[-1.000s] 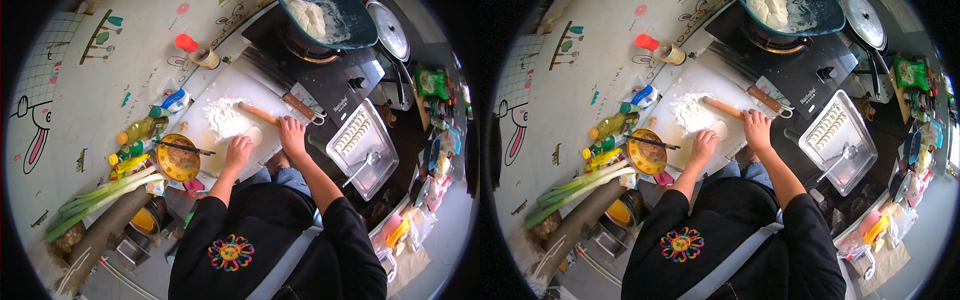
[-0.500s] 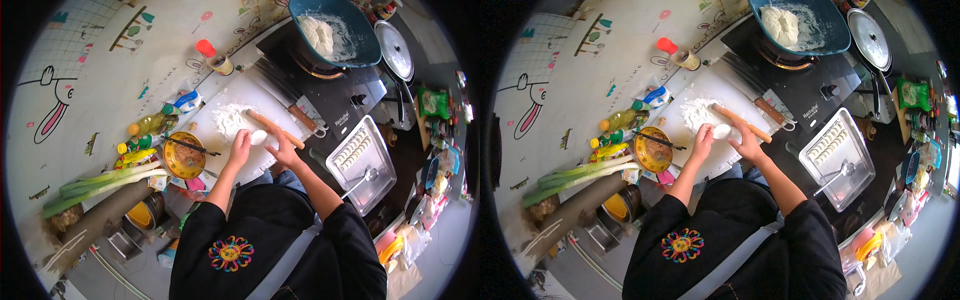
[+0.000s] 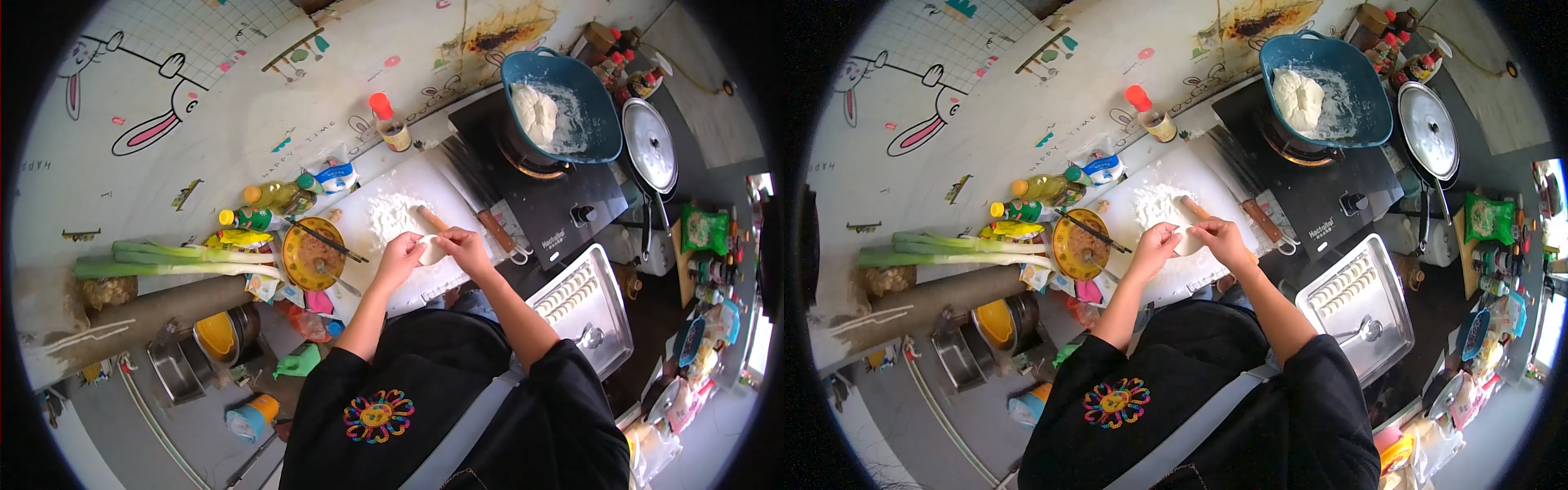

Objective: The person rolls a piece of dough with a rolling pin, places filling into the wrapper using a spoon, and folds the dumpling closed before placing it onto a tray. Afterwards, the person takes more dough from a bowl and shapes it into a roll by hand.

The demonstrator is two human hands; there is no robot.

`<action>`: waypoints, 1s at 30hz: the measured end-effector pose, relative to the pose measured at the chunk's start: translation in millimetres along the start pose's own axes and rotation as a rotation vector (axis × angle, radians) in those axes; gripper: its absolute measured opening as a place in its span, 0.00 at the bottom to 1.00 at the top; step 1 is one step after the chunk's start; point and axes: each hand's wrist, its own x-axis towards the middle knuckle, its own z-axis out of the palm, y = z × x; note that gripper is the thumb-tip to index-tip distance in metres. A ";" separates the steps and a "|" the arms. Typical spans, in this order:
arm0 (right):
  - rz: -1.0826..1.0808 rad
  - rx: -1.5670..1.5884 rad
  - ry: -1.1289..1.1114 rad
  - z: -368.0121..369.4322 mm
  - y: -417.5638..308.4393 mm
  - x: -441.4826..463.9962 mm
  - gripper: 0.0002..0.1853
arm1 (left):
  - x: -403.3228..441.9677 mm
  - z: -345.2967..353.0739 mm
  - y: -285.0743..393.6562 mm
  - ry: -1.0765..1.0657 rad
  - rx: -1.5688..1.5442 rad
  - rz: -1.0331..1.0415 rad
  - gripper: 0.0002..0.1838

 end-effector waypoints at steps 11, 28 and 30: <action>-0.047 -0.244 0.181 12.2 28.5 0.9 0.12 | 3.4 -5.7 -57.3 0.033 -0.152 -0.047 0.10; -0.140 -1.064 0.320 0.4 94.9 -31.2 0.17 | -11.3 -17.3 -101.0 0.345 0.960 0.378 0.32; -0.197 -1.077 0.229 4.7 89.4 -38.5 0.17 | -14.3 -14.8 -85.0 0.314 1.086 0.403 0.34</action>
